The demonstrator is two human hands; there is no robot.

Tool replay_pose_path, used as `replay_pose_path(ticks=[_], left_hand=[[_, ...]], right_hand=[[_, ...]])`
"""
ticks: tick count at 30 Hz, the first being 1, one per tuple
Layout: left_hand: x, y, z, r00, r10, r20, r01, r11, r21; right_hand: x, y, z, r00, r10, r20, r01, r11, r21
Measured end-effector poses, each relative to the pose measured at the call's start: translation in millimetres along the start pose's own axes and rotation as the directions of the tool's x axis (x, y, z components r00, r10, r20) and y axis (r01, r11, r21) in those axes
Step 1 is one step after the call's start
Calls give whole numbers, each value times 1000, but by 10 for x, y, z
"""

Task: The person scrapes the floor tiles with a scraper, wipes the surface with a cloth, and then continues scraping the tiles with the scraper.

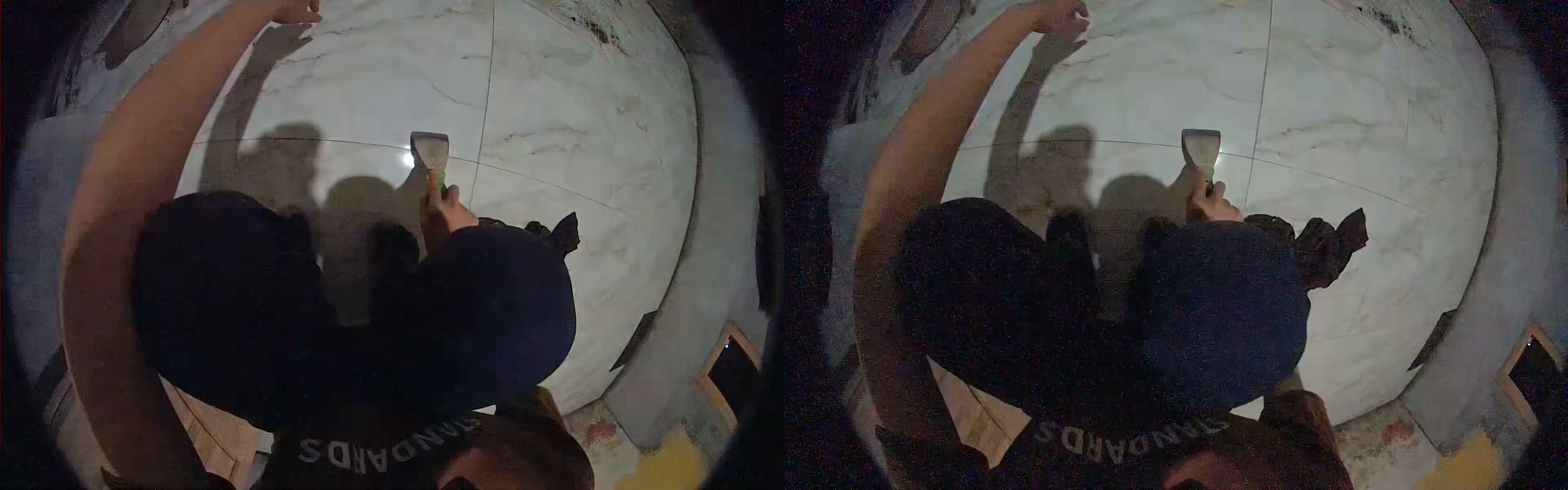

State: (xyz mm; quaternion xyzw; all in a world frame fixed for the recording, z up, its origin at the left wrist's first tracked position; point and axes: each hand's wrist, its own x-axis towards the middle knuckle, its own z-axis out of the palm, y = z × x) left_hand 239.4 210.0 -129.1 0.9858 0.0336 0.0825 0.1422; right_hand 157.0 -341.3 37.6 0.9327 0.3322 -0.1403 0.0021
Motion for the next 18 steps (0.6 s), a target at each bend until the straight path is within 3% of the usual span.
replay_pose_path(ticks=[1, 2, 3, 4, 6, 7, 8, 11, 12, 14, 16, 18], left_hand=[[11, 60, -77, 999, -33, -36, 28, 991, -127], [55, 81, -193, 999, -35, -35, 31, 992, -120], [142, 136, -401, 990, -83, 113, 89, 995, -51], [258, 254, -543, 955, -137, 263, 138, 990, 14], [591, 463, -906, 822, -237, 518, 181, 971, 156], [694, 589, -1050, 729, -292, 619, 184, 955, 233], [707, 710, -1150, 732, -290, 617, 182, 955, 233], [639, 1047, -1378, 792, -237, 563, 195, 972, 135], [632, 1132, -1359, 793, -245, 557, 213, 969, 124], [561, 933, -1124, 817, -245, 522, 213, 969, 121], [323, 525, -626, 919, -162, 359, 127, 985, 118], [138, 67, -60, 998, 37, 58, -46, 984, 170]], right_hand=[[-68, -7, 79, 1000, -12, -28, 13, 1000, 24], [-103, -2, 200, 998, -26, -55, 29, 999, 46], [-115, 68, 508, 998, -34, -54, 37, 998, 49], [-168, 251, 974, 982, -45, -184, 59, 996, 74], [-24, 170, 696, 947, -43, -318, 75, 993, 88], [158, 127, 409, 982, -37, -185, 42, 999, 25], [276, 27, 85, 999, -20, -48, 19, 999, -39], [291, -28, -2, 1000, 9, -22, -9, 1000, 1], [158, 11, -11, 997, -3, 82, 9, 998, -63], [-5, 24, 196, 995, -47, 88, 55, 994, -93], [1, 15, 280, 995, -71, 76, 78, 992, -96], [229, 31, 134, 997, -61, 54, 65, 994, -86]])
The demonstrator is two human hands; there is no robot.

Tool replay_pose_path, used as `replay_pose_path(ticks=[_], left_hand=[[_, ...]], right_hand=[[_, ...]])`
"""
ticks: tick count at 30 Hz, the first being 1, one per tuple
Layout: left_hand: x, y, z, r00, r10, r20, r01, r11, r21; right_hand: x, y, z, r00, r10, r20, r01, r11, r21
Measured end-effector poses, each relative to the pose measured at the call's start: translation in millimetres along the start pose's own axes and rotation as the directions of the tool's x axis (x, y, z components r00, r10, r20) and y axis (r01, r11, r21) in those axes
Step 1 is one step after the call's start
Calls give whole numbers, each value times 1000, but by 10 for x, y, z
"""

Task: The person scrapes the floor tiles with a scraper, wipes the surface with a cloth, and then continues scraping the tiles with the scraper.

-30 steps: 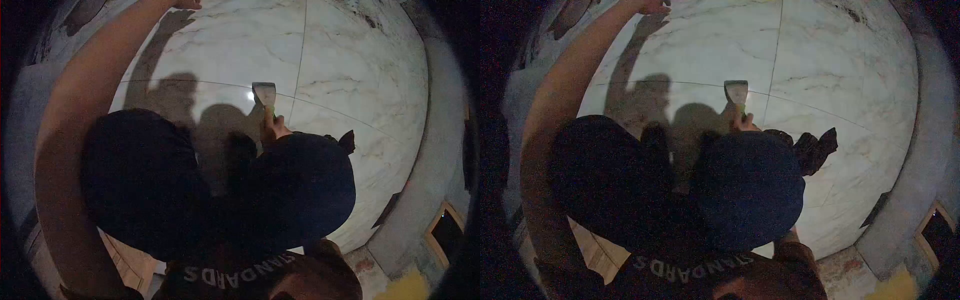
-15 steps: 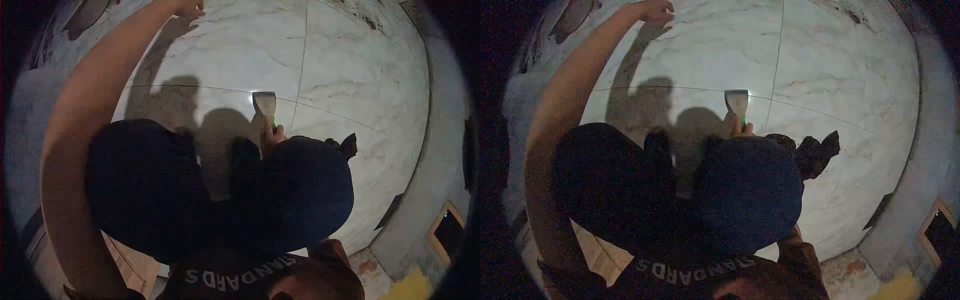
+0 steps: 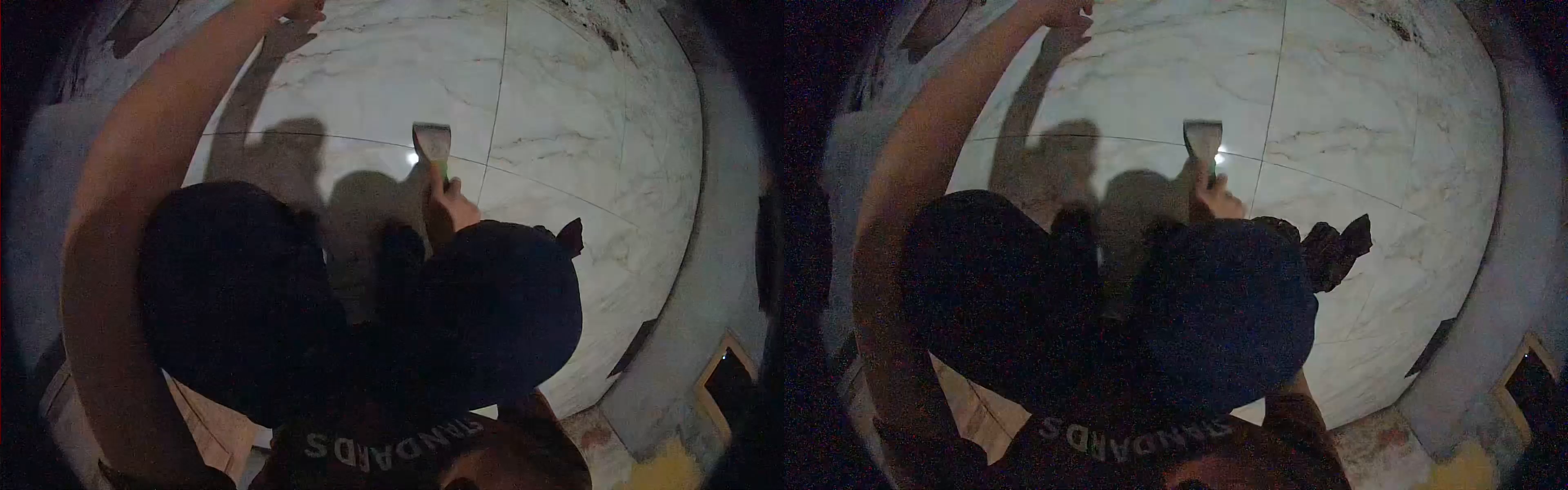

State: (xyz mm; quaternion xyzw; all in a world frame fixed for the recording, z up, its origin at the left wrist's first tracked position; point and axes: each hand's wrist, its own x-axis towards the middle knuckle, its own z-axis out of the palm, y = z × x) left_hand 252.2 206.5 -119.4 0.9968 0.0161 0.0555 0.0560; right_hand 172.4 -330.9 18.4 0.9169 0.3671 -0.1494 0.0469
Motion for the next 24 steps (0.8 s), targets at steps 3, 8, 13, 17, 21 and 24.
replay_pose_path(ticks=[3, 8, 13, 17, 21, 24], left_hand=[[45, 134, -228, 987, -63, 150, 70, 997, -38], [297, 621, -1346, 830, -201, 520, 248, 969, -22], [345, 643, -1597, 793, -215, 570, 256, 967, 8], [353, 658, -1710, 774, -220, 594, 257, 966, 23], [276, 626, -1835, 757, -245, 606, 289, 957, 26], [297, 610, -1833, 746, -250, 617, 282, 958, 47]], right_hand=[[481, -19, -113, 994, 34, -107, -36, 999, -23], [-239, -103, 277, 997, -32, -75, 29, 999, -40], [384, -49, 1, 972, -68, -223, 57, 997, -55], [82, 126, 195, 980, -83, -181, 84, 996, -1], [88, 118, 322, 966, -182, -182, 180, 983, -28], [71, -75, 201, 986, -66, -155, 72, 997, 32]])
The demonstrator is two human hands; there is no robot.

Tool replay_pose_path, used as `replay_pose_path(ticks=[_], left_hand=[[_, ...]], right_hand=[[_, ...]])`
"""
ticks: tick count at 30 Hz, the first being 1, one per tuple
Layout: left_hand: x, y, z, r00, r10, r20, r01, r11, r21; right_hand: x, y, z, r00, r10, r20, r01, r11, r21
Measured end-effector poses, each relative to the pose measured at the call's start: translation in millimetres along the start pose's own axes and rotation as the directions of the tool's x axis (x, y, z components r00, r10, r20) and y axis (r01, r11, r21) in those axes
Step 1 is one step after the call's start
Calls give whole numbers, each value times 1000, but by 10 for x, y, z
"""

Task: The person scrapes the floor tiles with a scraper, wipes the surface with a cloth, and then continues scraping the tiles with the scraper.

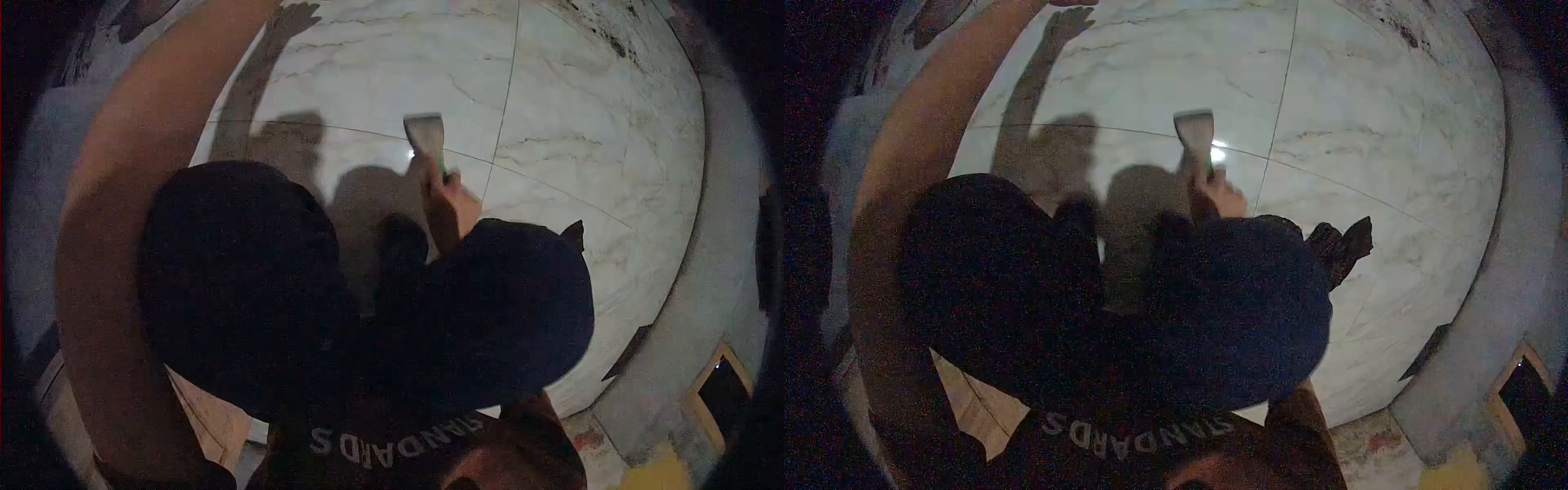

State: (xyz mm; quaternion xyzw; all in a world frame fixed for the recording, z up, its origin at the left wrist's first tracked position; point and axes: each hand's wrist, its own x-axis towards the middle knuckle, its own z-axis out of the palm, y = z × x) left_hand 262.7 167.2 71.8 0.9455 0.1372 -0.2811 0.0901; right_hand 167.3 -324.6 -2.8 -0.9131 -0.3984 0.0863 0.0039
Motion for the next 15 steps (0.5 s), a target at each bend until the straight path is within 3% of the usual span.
replay_pose_path(ticks=[2, 5, 7, 8, 9, 10, 13, 14, 15], left_hand=[[-31, 16, -20, 1000, 2, -2, -2, 1000, 12], [-92, 22, -104, 1000, 5, 3, -5, 1000, 19], [-145, 4, -141, 1000, 0, 9, 0, 1000, 11], [-174, -12, -156, 1000, -4, 5, 4, 1000, 0], [-192, -31, -168, 1000, -4, 2, 4, 1000, -7], [-231, -57, -164, 1000, -11, 3, 11, 1000, -17], [-155, -63, -137, 1000, -9, 18, 9, 1000, 6], [-149, -73, -152, 1000, -10, 14, 10, 1000, 17], [-173, -55, -146, 1000, -14, 13, 13, 1000, 22]], right_hand=[[687, -41, -139, 988, 87, -126, -93, 995, -39], [794, 34, -596, 988, 136, -74, -136, 991, 12], [314, -42, -919, 945, 223, 240, -228, 974, -7], [189, 405, -173, 960, 81, 267, -81, 997, -12], [165, 540, 58, 955, -63, 289, 69, 998, -10], [165, 648, 339, 973, -16, 231, 24, 999, -31], [182, 60, -425, 977, 195, 82, -190, 980, -59], [500, 43, -497, 982, 187, -28, -189, 981, -42], [767, 109, -534, 981, 193, -32, -194, 980, -43]])
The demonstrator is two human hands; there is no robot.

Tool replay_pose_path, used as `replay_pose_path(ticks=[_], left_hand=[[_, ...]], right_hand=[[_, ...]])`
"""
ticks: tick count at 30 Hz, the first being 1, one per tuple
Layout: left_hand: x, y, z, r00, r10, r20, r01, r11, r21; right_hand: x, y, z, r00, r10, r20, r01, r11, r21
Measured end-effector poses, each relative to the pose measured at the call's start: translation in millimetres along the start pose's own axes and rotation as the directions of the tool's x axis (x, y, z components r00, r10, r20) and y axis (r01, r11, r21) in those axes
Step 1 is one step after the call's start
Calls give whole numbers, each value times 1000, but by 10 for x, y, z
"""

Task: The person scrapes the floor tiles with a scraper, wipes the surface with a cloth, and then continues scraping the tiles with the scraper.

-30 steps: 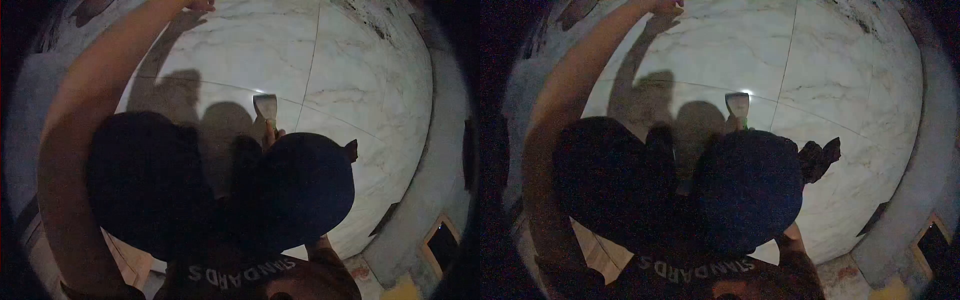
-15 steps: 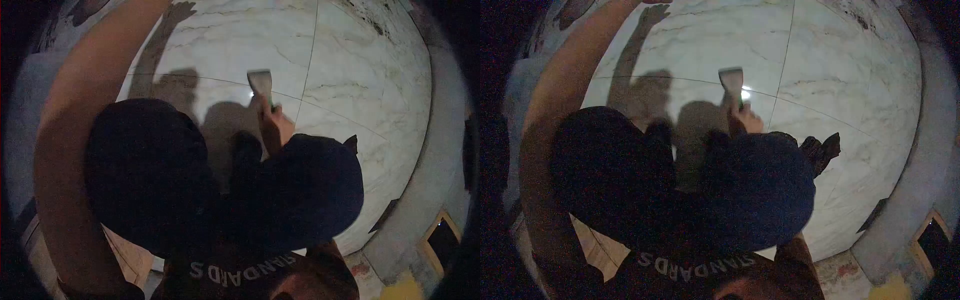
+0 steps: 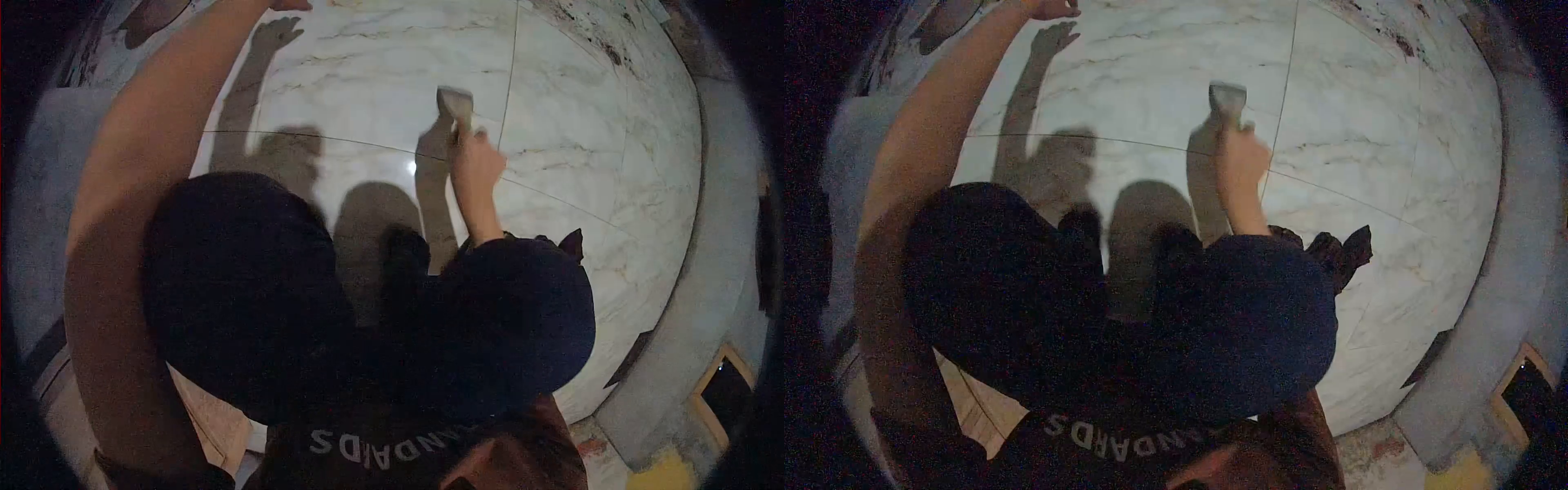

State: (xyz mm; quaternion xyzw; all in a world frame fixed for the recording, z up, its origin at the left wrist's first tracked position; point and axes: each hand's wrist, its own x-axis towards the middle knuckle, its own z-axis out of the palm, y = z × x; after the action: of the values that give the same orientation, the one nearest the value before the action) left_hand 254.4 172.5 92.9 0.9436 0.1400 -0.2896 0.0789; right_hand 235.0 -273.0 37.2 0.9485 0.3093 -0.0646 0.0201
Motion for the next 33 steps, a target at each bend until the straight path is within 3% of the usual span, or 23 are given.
replay_pose_path(ticks=[2, 4, 7, 8, 9, 12, 14, 15, 17, 19, 21, 23, 24, 26, 29, 30, 32, 33], left_hand=[[33, -10, -26, 1000, -4, 9, 4, 1000, -11], [17, -50, -32, 1000, -14, -1, 14, 1000, -21], [52, -146, 17, 1000, -30, 7, 30, 998, -57], [92, -168, 45, 998, -22, 65, 26, 998, -59], [167, -177, 58, 988, -73, 133, 100, 974, -202], [128, 63, -234, 978, 2, 211, 7, 999, -44], [85, 184, -171, 988, 27, 154, -19, 998, -54], [87, 250, -109, 994, 58, 93, -51, 996, -75], [110, 219, -107, 998, 69, 12, -68, 993, -96], [102, 136, -88, 998, 63, -8, -63, 992, -109], [108, 45, -70, 999, 52, 3, -51, 992, -116], [119, 14, -119, 999, 48, 12, -46, 994, -99], [107, 48, -146, 999, 49, 12, -47, 995, -90], [110, 35, -128, 998, 54, 25, -51, 994, -92], [180, -4, -140, 998, 57, 9, -55, 989, -138], [210, -49, -123, 999, 52, 3, -50, 982, -183], [170, -101, -102, 999, 21, 34, -12, 970, -243], [18, -136, -186, 997, 3, 80, 10, 987, -158]], right_hand=[[342, 119, -100, 992, 27, -127, -25, 999, 21], [-19, 269, -161, 999, 51, -15, -52, 993, -104], [-539, 409, 74, 998, 3, 70, 2, 997, -79], [-598, 405, 188, 999, -13, 47, 17, 997, -74], [-517, 385, 247, 1000, -26, 12, 27, 996, -91], [176, 347, 176, 983, -43, -178, 11, 985, -174], [657, 436, 2, 955, 9, -295, -27, 998, -55], [548, 410, -192, 954, 34, -299, -39, 999, -13], [-104, 229, -535, 982, 143, -122, -145, 989, -9], [-313, 499, 25, 972, 119, 202, -132, 990, 48], [-362, 584, 409, 982, -167, -85, 163, 985, -47], [-70, 364, 225, 982, -127, -141, 114, 989, -97], [361, 179, -95, 997, 48, -59, -53, 995, -86], [991, 348, -89, 961, -22, -277, 22, 1000, -3], [184, 175, -658, 985, 18, -173, -39, 992, -122], [-163, 223, -589, 997, 51, -65, -58, 992, -115], [-539, 377, -116, 999, 52, 2, -51, 997, -49], [-631, 382, 51, 999, 45, -12, -45, 999, -23]])
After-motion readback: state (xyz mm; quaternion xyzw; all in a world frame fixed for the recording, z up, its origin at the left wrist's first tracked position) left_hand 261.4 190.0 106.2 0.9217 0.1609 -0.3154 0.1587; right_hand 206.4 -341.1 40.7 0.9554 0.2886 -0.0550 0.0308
